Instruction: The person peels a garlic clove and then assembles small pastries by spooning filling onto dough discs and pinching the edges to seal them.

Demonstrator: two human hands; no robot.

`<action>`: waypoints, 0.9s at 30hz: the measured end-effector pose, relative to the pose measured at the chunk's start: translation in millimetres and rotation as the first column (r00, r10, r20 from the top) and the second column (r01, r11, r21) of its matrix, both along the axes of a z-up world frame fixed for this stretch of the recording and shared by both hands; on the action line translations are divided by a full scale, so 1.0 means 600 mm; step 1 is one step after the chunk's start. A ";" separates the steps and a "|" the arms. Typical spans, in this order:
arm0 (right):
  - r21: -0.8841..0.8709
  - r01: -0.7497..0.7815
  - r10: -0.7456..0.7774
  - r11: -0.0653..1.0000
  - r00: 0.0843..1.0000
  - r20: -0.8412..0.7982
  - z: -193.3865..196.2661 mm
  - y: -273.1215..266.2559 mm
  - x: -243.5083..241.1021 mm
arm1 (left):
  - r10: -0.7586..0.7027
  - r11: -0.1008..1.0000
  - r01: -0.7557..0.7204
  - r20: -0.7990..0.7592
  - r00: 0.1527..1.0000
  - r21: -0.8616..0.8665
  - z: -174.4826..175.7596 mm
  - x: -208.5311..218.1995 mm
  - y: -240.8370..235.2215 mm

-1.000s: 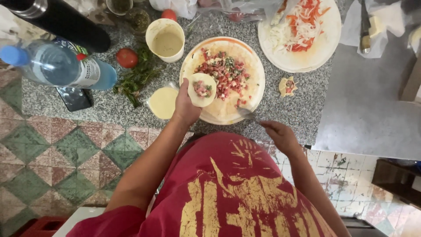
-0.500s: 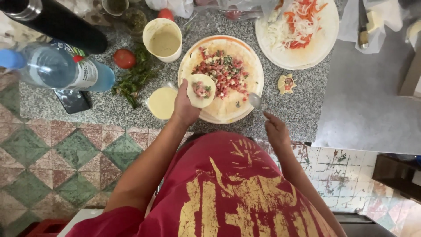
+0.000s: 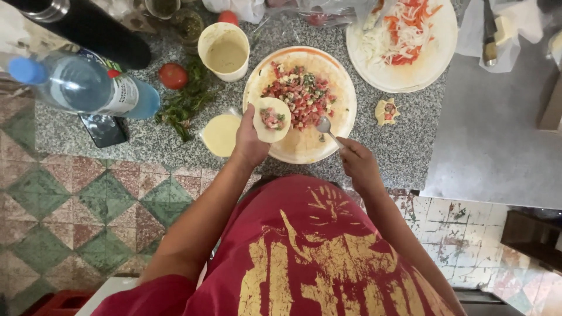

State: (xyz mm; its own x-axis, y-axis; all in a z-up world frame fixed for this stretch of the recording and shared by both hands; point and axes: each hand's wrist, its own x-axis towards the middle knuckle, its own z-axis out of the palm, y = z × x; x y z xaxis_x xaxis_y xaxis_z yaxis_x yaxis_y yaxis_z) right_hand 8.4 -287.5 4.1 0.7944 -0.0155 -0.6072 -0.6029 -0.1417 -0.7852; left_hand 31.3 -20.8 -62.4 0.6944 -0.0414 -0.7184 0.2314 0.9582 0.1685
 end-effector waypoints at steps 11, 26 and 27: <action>-0.532 -0.493 0.648 0.688 0.748 0.145 0.042 0.042 0.011 | -0.031 0.999 0.032 -0.059 0.998 0.010 0.053 0.003 -0.040; -0.459 -0.412 0.565 0.787 0.779 0.272 0.076 0.024 0.013 | -0.086 0.992 0.089 0.045 0.995 -0.092 0.050 0.047 -0.065; -0.434 -0.399 0.532 0.808 0.810 0.245 0.072 0.007 0.014 | -0.087 0.991 0.092 0.059 0.994 -0.093 0.041 0.049 -0.064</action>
